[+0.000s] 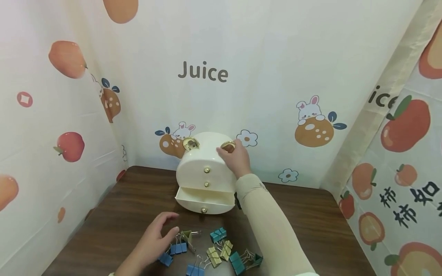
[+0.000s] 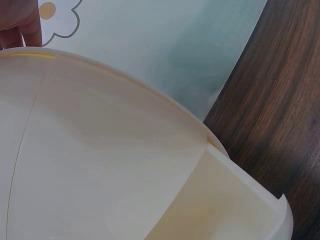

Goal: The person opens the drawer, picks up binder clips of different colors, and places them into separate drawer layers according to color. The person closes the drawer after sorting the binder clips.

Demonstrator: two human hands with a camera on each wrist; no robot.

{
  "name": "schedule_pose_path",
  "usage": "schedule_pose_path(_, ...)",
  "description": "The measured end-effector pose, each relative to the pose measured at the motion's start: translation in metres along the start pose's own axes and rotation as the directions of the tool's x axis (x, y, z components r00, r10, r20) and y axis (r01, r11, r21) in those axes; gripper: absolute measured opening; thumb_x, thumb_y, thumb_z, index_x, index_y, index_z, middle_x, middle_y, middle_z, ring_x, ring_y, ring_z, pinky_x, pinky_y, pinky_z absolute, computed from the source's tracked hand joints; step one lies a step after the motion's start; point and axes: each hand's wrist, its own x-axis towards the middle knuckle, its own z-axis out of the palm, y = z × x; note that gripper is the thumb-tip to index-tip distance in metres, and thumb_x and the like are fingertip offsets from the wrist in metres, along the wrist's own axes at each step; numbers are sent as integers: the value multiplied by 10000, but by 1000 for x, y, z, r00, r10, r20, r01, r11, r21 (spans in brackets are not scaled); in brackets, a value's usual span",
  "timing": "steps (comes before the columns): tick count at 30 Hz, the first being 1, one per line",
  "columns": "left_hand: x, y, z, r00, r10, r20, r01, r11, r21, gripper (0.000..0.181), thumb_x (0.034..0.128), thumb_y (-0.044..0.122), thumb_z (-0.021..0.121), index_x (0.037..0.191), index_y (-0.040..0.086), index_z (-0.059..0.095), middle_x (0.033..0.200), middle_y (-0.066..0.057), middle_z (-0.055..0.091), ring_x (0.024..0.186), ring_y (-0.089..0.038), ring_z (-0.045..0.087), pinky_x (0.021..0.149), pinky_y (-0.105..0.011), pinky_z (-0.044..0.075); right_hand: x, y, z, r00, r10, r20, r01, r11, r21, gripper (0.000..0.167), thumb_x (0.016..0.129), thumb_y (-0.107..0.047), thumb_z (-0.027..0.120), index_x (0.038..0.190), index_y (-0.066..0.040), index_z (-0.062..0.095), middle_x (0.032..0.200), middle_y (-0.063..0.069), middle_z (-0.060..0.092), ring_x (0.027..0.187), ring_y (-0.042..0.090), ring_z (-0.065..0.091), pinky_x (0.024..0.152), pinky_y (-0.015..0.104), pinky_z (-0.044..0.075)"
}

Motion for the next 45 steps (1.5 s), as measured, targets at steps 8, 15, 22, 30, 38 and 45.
schedule_pose_path(8,-15,-17,7,999,-33,19,31,990,138,525,942,303,772,1381,110,557,1366,-53,546,1308,-307,520,1032,-579,444,1,2,1,1000,-3,-7,3,1000,-9,595,884,-547,761,1216,-136,486,1012,87,638,864,256,644,672,388,567)
schedule_pose_path(15,-19,-24,8,997,-54,57,44,986,162,671,862,355,847,1381,69,534,1353,-98,530,1264,-318,525,1002,-579,457,1,1,1,1000,-1,-6,1,1000,6,601,884,-547,762,1223,-136,485,1020,84,634,863,252,649,663,382,574)
schedule_pose_path(22,-19,-33,11,982,-155,105,130,968,215,854,729,519,907,1354,73,532,1293,-93,537,1173,-280,530,975,-579,482,0,3,2,1000,14,-6,-14,1000,16,602,881,-555,763,1228,-148,486,1038,74,635,890,246,649,688,390,574)
schedule_pose_path(30,-22,-44,15,982,-146,116,98,934,345,815,635,476,955,1237,75,580,1133,-40,556,1052,-260,521,911,-560,470,1,2,2,1000,11,-8,-11,1000,13,609,880,-562,759,1226,-144,484,1025,80,635,873,249,651,676,385,574)
schedule_pose_path(38,-24,-40,14,984,-118,133,45,887,460,408,708,294,881,1003,144,642,914,48,529,883,-204,482,776,-464,457,-1,-2,0,1000,12,-10,-12,1000,10,583,886,-530,764,1219,-139,487,1029,85,636,892,257,646,700,409,573)
schedule_pose_path(45,-26,-36,8,980,-143,139,82,923,375,287,748,214,830,952,153,638,888,62,541,875,-187,470,723,-370,452,-1,-2,1,1000,3,-11,-3,1000,1,592,888,-526,763,1236,-135,487,1030,91,636,880,255,646,691,405,573)
